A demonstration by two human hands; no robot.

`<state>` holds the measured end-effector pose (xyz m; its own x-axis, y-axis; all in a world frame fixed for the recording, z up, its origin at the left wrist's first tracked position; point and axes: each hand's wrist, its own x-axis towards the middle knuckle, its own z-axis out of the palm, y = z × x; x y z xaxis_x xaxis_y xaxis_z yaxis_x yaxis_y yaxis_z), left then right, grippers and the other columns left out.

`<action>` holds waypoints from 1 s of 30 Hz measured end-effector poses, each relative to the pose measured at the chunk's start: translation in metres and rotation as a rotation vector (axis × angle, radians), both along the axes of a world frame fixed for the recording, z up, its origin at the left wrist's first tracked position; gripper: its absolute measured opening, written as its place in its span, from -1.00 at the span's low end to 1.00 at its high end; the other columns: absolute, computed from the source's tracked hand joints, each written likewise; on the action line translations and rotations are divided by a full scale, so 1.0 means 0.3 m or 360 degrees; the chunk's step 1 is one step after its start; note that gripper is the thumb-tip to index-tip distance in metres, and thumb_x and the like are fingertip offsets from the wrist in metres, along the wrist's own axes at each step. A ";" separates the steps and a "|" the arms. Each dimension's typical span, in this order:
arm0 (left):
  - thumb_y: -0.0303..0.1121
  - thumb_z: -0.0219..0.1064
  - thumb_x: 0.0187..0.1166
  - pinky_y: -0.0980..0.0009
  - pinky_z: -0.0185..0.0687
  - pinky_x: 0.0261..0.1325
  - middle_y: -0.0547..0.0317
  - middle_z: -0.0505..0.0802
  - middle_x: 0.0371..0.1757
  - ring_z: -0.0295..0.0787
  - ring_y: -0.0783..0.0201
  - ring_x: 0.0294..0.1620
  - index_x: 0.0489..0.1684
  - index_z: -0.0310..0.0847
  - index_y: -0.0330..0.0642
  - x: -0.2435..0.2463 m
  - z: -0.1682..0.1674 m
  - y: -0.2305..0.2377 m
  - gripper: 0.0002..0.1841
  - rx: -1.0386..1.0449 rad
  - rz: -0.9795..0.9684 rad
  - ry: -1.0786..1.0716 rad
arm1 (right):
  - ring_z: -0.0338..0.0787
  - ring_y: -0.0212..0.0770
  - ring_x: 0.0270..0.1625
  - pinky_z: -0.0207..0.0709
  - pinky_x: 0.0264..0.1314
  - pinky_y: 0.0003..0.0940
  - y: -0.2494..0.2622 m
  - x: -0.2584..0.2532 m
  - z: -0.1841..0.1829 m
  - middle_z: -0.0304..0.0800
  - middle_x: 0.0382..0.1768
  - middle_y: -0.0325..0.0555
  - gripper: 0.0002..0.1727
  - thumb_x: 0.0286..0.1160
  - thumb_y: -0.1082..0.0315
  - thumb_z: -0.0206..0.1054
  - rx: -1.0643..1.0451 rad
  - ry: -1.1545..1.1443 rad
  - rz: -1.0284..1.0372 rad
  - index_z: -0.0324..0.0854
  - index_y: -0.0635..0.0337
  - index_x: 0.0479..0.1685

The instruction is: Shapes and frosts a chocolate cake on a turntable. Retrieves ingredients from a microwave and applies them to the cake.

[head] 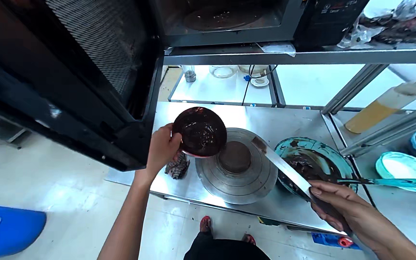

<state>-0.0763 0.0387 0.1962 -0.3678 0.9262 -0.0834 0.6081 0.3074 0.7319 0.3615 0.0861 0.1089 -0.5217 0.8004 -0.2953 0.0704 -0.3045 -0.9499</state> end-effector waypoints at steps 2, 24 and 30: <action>-0.34 0.01 0.85 0.27 0.69 -0.59 0.02 0.73 -0.58 0.68 0.23 -0.73 0.18 0.57 -0.27 0.025 0.019 0.022 -0.74 -0.0055 0.0008 0.0223 | 0.54 -0.51 -0.76 0.37 -0.80 -0.65 -0.026 -0.028 -0.029 0.69 -0.62 -0.31 -0.69 0.62 0.18 0.15 -0.0005 0.0108 -0.0161 0.79 0.03 0.03; -0.36 0.11 0.77 -0.07 0.69 -0.39 -0.08 0.74 -0.48 0.76 -0.02 -0.53 0.17 0.55 -0.32 0.184 0.052 0.134 -0.76 -0.0135 -0.0125 0.0915 | 0.56 -0.45 -0.72 0.38 -0.76 -0.64 -0.108 -0.092 -0.164 0.68 -0.60 -0.20 -0.63 0.71 0.25 0.03 -0.0136 0.0271 -0.0374 0.73 0.19 0.13; -0.37 0.12 0.77 -0.08 0.70 -0.38 -0.09 0.74 -0.47 0.76 -0.03 -0.53 0.17 0.55 -0.32 0.199 0.060 0.145 -0.76 -0.0160 -0.0133 0.0969 | 0.55 -0.43 -0.72 0.38 -0.75 -0.63 -0.097 -0.083 -0.171 0.65 -0.62 -0.18 -0.63 0.72 0.24 0.04 -0.0153 0.0267 -0.0373 0.75 0.16 0.11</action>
<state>-0.0167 0.0822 0.2141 -0.3036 0.9523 0.0303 0.9321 0.2903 0.2164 0.3367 0.0568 0.0576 -0.3739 0.8773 -0.3008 -0.1677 -0.3829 -0.9084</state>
